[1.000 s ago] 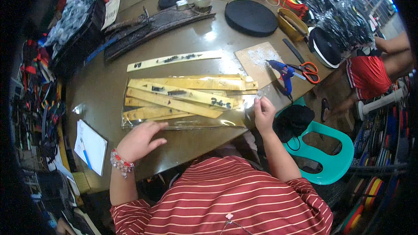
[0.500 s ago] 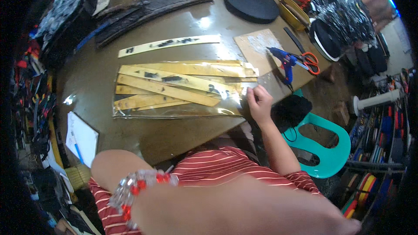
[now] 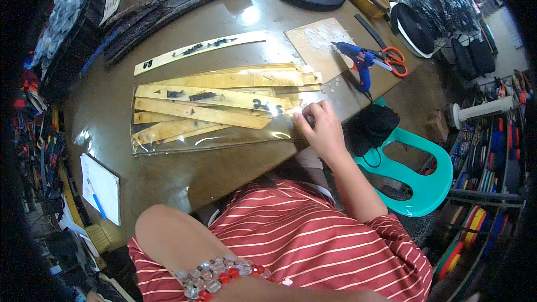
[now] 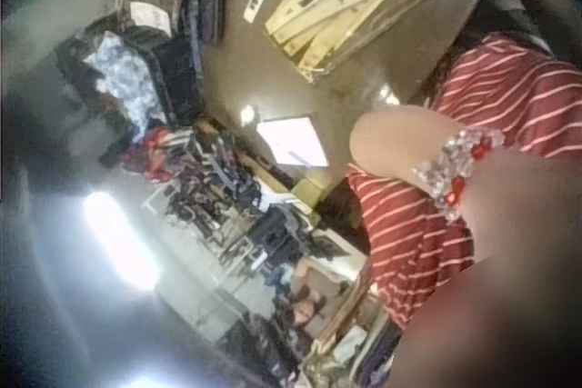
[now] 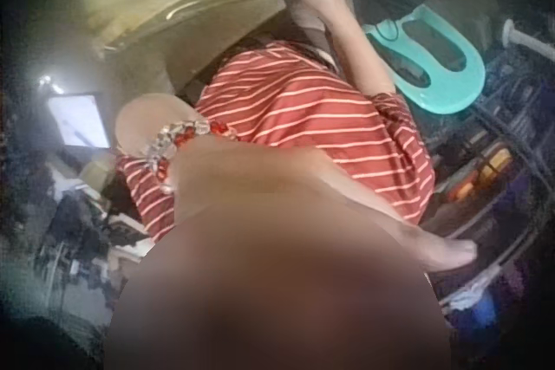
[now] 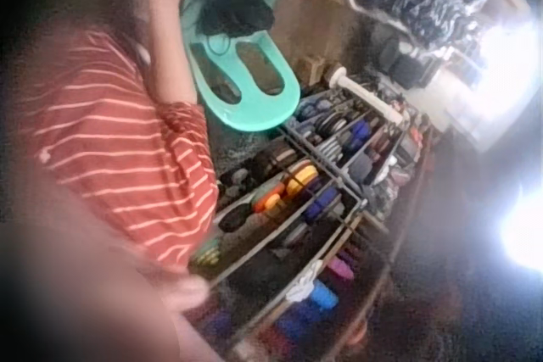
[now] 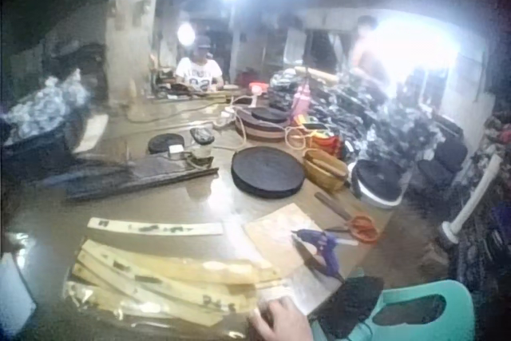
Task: The person assembles a belt by placing a black strap over a yellow cardboard template, aligning it, and securing it with a wooden stick. They repeat this process for multiple straps, handling each one individually and using the template to guide placement.
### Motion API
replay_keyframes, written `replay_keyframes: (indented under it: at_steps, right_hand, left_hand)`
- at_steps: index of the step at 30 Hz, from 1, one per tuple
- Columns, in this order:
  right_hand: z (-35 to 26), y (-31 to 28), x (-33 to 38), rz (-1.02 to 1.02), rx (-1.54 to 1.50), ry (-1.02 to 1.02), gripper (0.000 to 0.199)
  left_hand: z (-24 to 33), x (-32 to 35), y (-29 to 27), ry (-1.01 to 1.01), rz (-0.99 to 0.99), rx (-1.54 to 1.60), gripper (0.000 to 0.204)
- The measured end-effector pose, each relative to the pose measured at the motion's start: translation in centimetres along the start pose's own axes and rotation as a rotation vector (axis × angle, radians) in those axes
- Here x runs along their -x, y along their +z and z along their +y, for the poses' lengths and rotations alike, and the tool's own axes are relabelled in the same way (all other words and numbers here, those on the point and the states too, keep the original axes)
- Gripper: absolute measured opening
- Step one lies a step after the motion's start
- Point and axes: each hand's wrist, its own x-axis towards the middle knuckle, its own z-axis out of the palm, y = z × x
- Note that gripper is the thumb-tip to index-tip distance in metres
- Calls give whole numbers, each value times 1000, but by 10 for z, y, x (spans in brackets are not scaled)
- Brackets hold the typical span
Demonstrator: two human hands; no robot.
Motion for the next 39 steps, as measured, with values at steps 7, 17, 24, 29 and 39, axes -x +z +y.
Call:
replay_keyframes:
  at_steps: [7,17,24,29,39]
  right_hand:
    - [1,-6,-1,-314,-480,301,25]
    - [23,-8,-56,-834,-571,-159,28]
    - [22,1,-56,-397,132,-906,47]
    - [21,5,-57,-418,8,-1021,47]
    - [-13,29,-71,-446,65,-1169,32]
  left_hand:
    - [10,13,-11,-70,-37,-85,106]
    - [9,11,-1,40,91,90,108]
    - [0,25,-14,41,-33,-186,104]
    - [4,22,-31,250,-12,-331,64]
    - [8,18,-44,350,-18,-358,25]
